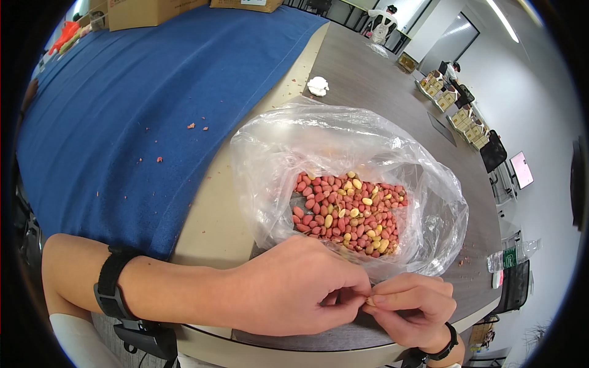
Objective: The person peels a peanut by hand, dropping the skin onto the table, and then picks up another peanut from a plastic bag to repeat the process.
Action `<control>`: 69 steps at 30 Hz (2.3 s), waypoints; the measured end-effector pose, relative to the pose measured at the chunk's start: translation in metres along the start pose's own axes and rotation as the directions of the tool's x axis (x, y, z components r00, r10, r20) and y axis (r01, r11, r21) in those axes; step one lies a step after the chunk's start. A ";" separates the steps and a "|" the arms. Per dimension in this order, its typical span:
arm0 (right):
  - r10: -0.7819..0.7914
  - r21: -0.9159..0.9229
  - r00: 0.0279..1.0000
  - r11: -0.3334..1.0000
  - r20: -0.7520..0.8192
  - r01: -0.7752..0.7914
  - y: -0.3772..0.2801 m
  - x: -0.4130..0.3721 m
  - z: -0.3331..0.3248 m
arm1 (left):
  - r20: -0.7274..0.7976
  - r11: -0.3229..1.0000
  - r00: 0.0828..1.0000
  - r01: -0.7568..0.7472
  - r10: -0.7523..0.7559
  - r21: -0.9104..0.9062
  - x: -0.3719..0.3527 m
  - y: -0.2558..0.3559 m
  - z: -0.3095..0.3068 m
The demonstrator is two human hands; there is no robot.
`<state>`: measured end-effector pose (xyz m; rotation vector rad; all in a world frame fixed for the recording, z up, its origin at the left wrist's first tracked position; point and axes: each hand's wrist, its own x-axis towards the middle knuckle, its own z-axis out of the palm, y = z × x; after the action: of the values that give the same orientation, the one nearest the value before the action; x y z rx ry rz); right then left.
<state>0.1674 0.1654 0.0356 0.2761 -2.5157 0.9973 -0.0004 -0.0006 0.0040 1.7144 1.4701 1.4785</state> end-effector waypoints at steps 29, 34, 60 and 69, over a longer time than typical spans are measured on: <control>0.006 0.023 1.000 1.000 0.014 -0.006 0.002 0.000 -0.001 | 0.034 0.997 0.997 0.072 -0.071 -0.026 0.000 0.003 0.000; -0.006 0.036 1.000 0.999 0.003 0.006 0.002 0.000 0.000 | 0.026 0.999 0.999 0.047 -0.046 -0.006 0.000 0.002 -0.001; -0.057 0.064 0.998 0.996 -0.026 0.058 0.009 0.002 -0.002 | 0.024 0.992 0.995 0.102 -0.100 -0.069 0.003 0.010 -0.002; -0.033 0.072 0.999 0.997 -0.001 0.033 0.007 0.002 -0.003 | 0.015 0.999 0.999 0.033 -0.033 0.033 0.002 0.005 -0.001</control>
<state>0.1641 0.1730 0.0342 0.3384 -2.4699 1.0767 0.0004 -0.0011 0.0099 1.7081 1.5150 1.4288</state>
